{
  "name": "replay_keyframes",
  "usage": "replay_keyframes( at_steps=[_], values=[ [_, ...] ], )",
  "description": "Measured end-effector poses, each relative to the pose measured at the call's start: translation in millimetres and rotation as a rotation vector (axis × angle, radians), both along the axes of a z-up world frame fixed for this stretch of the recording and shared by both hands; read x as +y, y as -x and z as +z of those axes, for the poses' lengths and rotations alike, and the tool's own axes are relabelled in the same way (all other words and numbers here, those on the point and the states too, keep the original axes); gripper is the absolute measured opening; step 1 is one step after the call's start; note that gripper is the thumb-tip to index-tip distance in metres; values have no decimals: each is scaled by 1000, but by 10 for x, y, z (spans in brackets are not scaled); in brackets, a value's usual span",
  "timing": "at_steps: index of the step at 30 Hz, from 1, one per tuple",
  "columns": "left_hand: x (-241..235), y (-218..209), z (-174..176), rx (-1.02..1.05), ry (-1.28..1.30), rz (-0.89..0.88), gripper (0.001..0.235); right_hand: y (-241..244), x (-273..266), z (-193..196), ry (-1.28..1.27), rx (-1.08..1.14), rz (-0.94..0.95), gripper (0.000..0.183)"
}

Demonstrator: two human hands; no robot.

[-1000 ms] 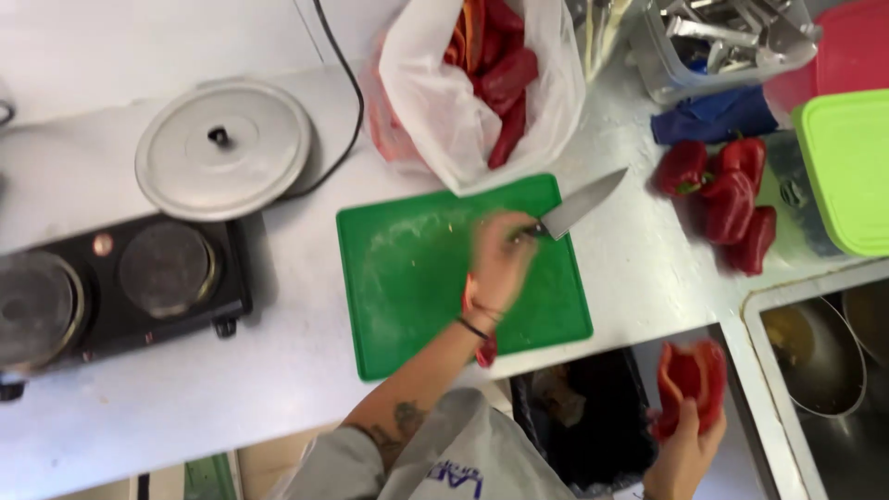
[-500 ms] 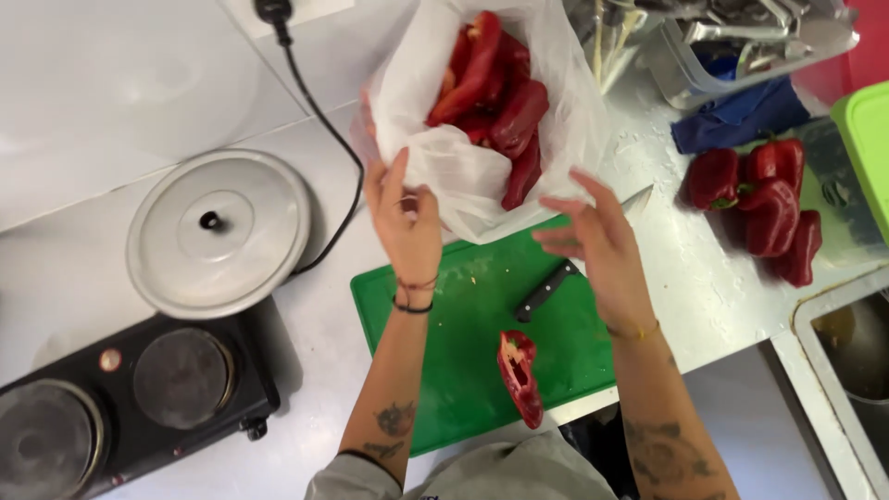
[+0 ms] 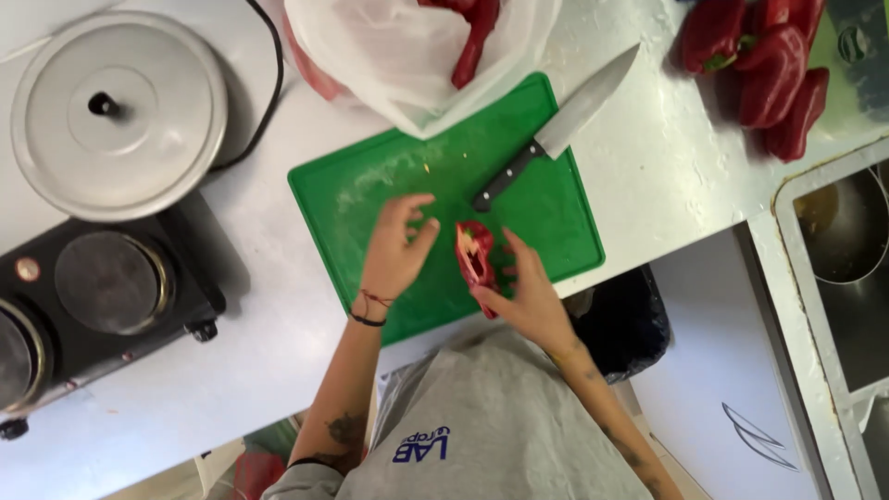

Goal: Preparing red peppers by removing seeds and stems and cutting them into pieces on a cutting board.

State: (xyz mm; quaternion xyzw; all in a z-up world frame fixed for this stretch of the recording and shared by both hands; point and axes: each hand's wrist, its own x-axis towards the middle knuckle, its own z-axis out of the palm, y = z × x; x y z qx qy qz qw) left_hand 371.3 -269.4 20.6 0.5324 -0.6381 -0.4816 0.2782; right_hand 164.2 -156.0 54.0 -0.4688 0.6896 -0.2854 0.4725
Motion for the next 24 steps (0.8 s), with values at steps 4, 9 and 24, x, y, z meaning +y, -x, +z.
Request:
replay_keyframes(
  at_steps=[4,9,24],
  values=[
    [549,244,-327,156,-198,-38,46,-58,104,-449,-29,128,-70,82],
    [817,716,251,675,-525,-116,54,136,487,-394,102,-516,-236,47],
    [1634,1927,993,584,-1062,-651,57,1068,1782,419,316,1082,-218,45]
  ],
)
